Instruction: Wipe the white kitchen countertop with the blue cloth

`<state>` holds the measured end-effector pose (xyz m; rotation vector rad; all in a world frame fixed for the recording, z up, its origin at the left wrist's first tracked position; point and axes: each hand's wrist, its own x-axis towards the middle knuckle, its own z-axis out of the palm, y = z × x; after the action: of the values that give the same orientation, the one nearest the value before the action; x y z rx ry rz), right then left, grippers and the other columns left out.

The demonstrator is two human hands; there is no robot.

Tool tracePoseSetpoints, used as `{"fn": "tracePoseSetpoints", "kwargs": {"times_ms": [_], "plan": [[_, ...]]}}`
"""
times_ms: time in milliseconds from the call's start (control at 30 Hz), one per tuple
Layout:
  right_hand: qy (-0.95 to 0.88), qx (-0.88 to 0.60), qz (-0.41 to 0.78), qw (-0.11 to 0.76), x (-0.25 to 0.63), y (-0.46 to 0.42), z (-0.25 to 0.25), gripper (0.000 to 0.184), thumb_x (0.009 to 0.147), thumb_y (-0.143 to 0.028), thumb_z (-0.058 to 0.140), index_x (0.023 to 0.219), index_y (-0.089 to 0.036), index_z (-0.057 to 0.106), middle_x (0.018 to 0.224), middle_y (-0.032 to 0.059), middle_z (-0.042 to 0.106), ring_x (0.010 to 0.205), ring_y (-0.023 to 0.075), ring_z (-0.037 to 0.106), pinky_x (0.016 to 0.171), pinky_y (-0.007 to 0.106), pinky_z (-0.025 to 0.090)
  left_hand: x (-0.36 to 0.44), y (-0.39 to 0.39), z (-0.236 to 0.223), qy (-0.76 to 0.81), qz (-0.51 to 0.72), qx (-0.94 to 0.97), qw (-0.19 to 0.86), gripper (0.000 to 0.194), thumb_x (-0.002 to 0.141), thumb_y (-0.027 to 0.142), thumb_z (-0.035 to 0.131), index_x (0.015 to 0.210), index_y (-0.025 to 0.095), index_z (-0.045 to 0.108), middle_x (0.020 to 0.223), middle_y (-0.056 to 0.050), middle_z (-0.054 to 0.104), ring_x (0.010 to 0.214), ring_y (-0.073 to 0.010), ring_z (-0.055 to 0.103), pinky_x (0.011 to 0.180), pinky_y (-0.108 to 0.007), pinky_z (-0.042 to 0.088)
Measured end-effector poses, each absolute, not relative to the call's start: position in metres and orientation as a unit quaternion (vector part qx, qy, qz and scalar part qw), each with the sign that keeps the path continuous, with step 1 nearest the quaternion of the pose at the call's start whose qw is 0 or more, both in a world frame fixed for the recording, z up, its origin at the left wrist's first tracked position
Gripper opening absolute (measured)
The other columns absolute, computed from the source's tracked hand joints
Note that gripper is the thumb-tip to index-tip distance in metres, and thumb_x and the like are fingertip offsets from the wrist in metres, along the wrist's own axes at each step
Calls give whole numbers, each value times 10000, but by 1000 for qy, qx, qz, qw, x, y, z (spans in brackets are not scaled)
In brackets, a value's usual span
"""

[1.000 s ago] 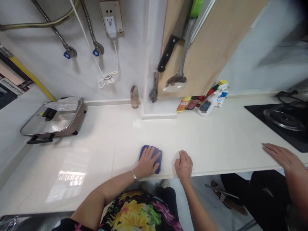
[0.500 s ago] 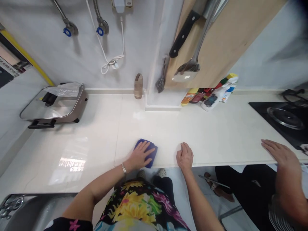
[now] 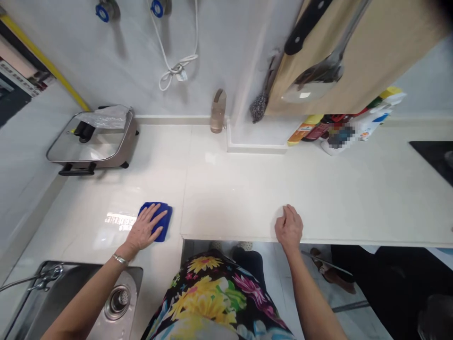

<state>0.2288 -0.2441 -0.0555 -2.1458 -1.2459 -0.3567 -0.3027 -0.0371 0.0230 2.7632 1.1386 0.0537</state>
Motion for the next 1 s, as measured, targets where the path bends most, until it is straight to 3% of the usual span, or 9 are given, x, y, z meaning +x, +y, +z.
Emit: {"fn": "tracePoseSetpoints", "kwargs": {"times_ms": [167, 367, 667, 1000], "plan": [[-479, -806, -142, 317, 230, -246, -57, 446, 919, -171, 418, 1327, -95, 580, 1371, 204, 590, 1323, 313, 528, 1113, 568, 450, -345, -9, 24, 498, 39, 865, 43, 600, 962, 478, 320, 1500, 261, 477, 1610, -65, 381, 1512, -284, 290, 1252, -522, 204], [-473, -804, -148, 329, 224, -245, -57, 452, 905, -155, 424, 1321, -80, 586, 1362, 227, 590, 1297, 347, 550, 1090, 610, 455, -331, 33, 24, 648, 80, 757, -19, 615, 985, 468, 300, 1509, 191, 465, 1576, -145, 402, 1479, -308, 323, 1234, -509, 226], [-451, -820, -156, 317, 217, -238, -52, 424, 917, -169, 443, 1312, -112, 583, 1353, 191, 609, 1296, 315, 550, 1100, 554, 451, -240, 111, 18, 790, 143, 595, -36, 646, 983, 449, 305, 1520, 110, 426, 1543, -257, 390, 1444, -429, 318, 1176, -650, 218], [-433, -836, -144, 304, 215, -233, -47, 416, 926, -190, 430, 1320, -152, 560, 1371, 152, 598, 1293, 282, 534, 1103, 509, 419, -105, 182, 7, 745, 159, 648, -24, 635, 984, 435, 334, 1521, 108, 420, 1545, -265, 389, 1460, -442, 303, 1175, -678, 201]]}}
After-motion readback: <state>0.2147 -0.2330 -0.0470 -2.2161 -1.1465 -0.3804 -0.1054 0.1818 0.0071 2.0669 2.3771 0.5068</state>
